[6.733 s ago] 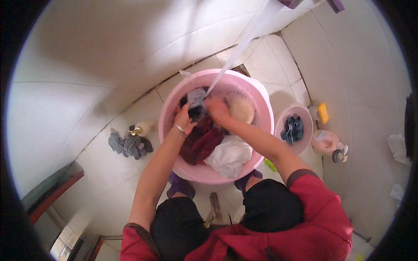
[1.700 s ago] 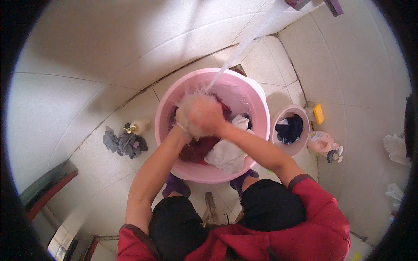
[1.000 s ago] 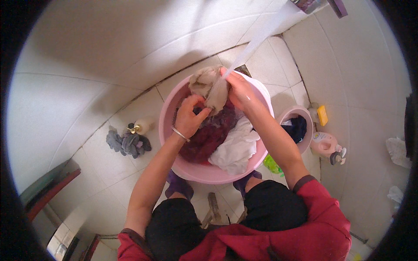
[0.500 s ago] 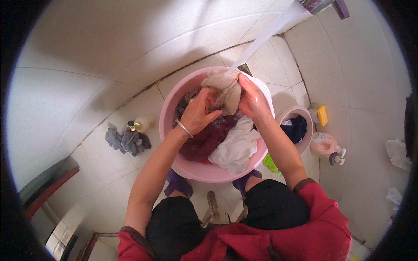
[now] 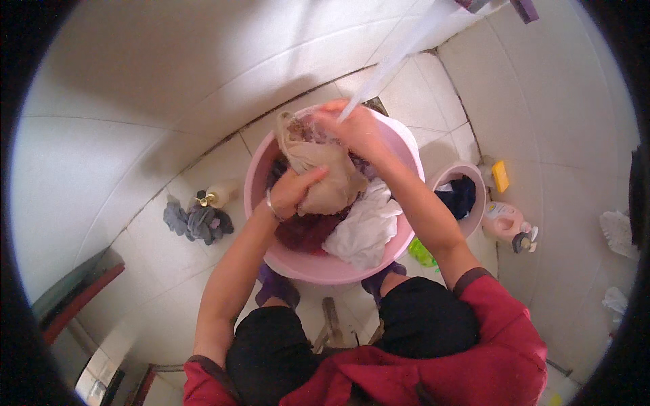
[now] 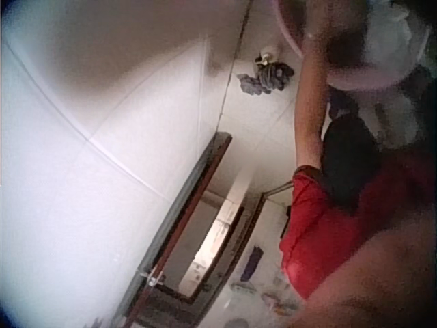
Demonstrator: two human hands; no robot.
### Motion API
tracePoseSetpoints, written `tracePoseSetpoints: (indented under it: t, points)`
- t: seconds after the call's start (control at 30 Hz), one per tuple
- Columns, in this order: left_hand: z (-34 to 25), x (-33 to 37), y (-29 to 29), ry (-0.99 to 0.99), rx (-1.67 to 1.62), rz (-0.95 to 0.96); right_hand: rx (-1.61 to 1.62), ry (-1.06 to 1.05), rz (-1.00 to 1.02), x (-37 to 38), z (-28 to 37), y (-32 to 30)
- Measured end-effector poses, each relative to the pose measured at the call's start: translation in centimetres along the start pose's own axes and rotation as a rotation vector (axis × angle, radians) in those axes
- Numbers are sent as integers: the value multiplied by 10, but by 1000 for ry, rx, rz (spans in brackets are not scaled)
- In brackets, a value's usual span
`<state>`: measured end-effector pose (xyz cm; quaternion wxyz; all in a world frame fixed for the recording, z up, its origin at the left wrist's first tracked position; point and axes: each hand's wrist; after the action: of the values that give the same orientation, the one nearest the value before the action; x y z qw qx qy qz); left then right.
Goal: The person empties soapy water from a basin, fills the basin with water from a tap, places clothes inside, and washes the garments by hand under running water.
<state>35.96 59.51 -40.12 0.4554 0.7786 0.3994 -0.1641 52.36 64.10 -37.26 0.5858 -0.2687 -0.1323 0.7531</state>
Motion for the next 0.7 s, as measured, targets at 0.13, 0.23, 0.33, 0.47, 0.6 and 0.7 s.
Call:
tracePoseSetpoints:
  t: [0.13,0.23,0.33,0.47,0.6,0.7]
  points:
    - [-10,-8,-2,159,-183,66,452,306,6,-18,-63,8]
    - [-5,-6,-5,210,-60,103,861,365,108,-39,-50,26]
    - [-10,-3,-3,240,15,52,750,217,239,-41,-55,23]
    - [-12,4,-26,309,239,-21,733,160,11,-46,-36,14]
    - [-5,9,-29,385,-131,-21,884,103,-99,-56,-31,13]
    - [-16,1,-9,367,60,-118,720,292,-114,-63,-34,-2]
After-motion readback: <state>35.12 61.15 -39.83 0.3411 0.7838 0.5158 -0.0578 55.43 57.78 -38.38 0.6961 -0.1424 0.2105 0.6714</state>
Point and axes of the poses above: each hand's wrist, its own x-axis towards the middle knuckle, its own y-axis out of the palm, z = x × y, and after that the axes turned 1 degree about -y, right-handed
